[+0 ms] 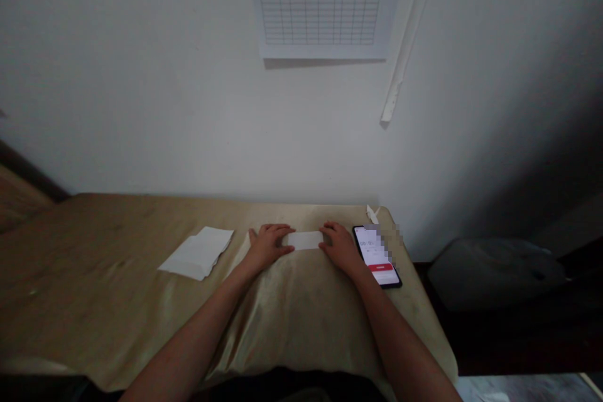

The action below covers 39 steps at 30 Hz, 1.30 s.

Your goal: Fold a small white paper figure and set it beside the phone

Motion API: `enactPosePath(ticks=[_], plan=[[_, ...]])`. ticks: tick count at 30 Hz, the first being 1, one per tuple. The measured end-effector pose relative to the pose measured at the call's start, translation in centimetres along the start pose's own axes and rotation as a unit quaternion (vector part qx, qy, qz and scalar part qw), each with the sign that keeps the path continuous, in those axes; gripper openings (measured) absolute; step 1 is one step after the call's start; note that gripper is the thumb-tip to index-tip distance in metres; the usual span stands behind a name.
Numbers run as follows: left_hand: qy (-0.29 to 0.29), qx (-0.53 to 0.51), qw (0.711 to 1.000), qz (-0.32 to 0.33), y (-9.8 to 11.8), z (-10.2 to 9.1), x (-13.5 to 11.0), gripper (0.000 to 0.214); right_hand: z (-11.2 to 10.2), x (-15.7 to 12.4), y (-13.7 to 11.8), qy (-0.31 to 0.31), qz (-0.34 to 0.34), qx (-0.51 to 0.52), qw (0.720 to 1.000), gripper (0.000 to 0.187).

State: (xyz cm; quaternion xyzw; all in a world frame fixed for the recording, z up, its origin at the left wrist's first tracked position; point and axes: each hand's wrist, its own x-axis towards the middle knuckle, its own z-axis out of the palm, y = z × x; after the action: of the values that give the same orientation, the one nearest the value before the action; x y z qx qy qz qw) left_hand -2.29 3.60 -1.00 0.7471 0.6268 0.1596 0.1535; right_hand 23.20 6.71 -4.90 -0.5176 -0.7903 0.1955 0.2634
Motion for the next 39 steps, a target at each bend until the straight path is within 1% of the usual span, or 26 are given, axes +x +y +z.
enactPosePath(ticks=[5, 10, 12, 14, 16, 18, 19, 22, 23, 24, 25, 26, 27, 28, 30, 31, 35, 39], plan=[[0.017, -0.022, 0.999, 0.019, 0.0, -0.1, 0.2, 0.041, -0.2, -0.1, -0.4, 0.018, 0.002, 0.025, 1.000, 0.041], [0.032, -0.041, 0.997, 0.049, 0.0, 0.0, 0.5, 0.037, -0.4, -0.2, -0.7, 0.056, -0.017, 0.065, 0.996, 0.035], [0.027, -0.045, 0.996, 0.067, 0.0, 0.1, 0.6, 0.034, -0.5, -0.2, -0.7, 0.065, -0.033, 0.077, 0.994, 0.032], [0.008, -0.046, 0.995, 0.083, -0.1, 0.2, 0.6, 0.031, -0.7, -0.2, -0.8, 0.067, -0.044, 0.091, 0.993, 0.030], [-0.013, -0.045, 0.995, 0.091, -0.2, 0.2, 0.4, 0.027, -0.9, -0.2, -0.9, 0.060, -0.053, 0.102, 0.992, 0.022], [-0.031, -0.046, 0.994, 0.099, -0.3, 0.1, 0.3, 0.024, -1.3, -0.3, -1.2, 0.044, -0.057, 0.107, 0.992, 0.011], [-0.041, -0.048, 0.993, 0.105, -0.4, -0.1, 0.2, 0.023, -1.4, -0.3, -1.4, 0.037, -0.054, 0.106, 0.992, 0.011], [-0.068, -0.055, 0.990, 0.115, -0.3, -0.6, 0.0, 0.022, -1.9, -0.4, -1.9, 0.009, -0.047, 0.122, 0.991, 0.034], [-0.075, -0.057, 0.989, 0.111, -0.3, -0.8, -0.1, 0.021, -1.9, -0.5, -2.0, 0.003, -0.046, 0.127, 0.991, 0.041], [-0.080, -0.059, 0.989, 0.105, -0.2, -0.9, -0.1, 0.022, -2.0, -0.5, -2.1, -0.006, -0.049, 0.127, 0.991, 0.043], [-0.084, -0.060, 0.990, 0.099, -0.1, -1.0, -0.1, 0.025, -1.9, -0.5, -2.1, -0.013, -0.052, 0.120, 0.991, 0.042], [-0.086, -0.061, 0.990, 0.095, -0.1, -1.1, -0.1, 0.029, -1.8, -0.5, -2.0, -0.017, -0.056, 0.108, 0.992, 0.036], [-0.087, -0.060, 0.990, 0.095, -0.1, -1.1, -0.1, 0.030, -1.7, -0.6, -1.9, -0.023, -0.062, 0.093, 0.994, 0.027], [-0.087, -0.056, 0.990, 0.100, -0.1, -1.0, -0.1, 0.029, -1.5, -0.6, -1.8, -0.020, -0.064, 0.080, 0.995, 0.017], [-0.082, -0.045, 0.989, 0.115, -0.4, -0.7, -0.1, 0.020, -1.1, -0.6, -1.6, -0.017, -0.063, 0.062, 0.996, 0.005], [-0.080, -0.038, 0.989, 0.123, -0.6, -0.5, -0.1, 0.019, -1.0, -0.6, -1.5, -0.018, -0.064, 0.054, 0.996, 0.005], [-0.089, -0.012, 0.987, 0.136, -1.2, -0.1, 0.0, 0.031, -0.9, -0.7, -1.5, -0.025, -0.068, 0.033, 0.997, 0.015], [-0.091, 0.008, 0.986, 0.142, -1.3, -0.1, 0.0, 0.035, -1.0, -0.8, -1.7, -0.023, -0.081, 0.024, 0.996, 0.016]])
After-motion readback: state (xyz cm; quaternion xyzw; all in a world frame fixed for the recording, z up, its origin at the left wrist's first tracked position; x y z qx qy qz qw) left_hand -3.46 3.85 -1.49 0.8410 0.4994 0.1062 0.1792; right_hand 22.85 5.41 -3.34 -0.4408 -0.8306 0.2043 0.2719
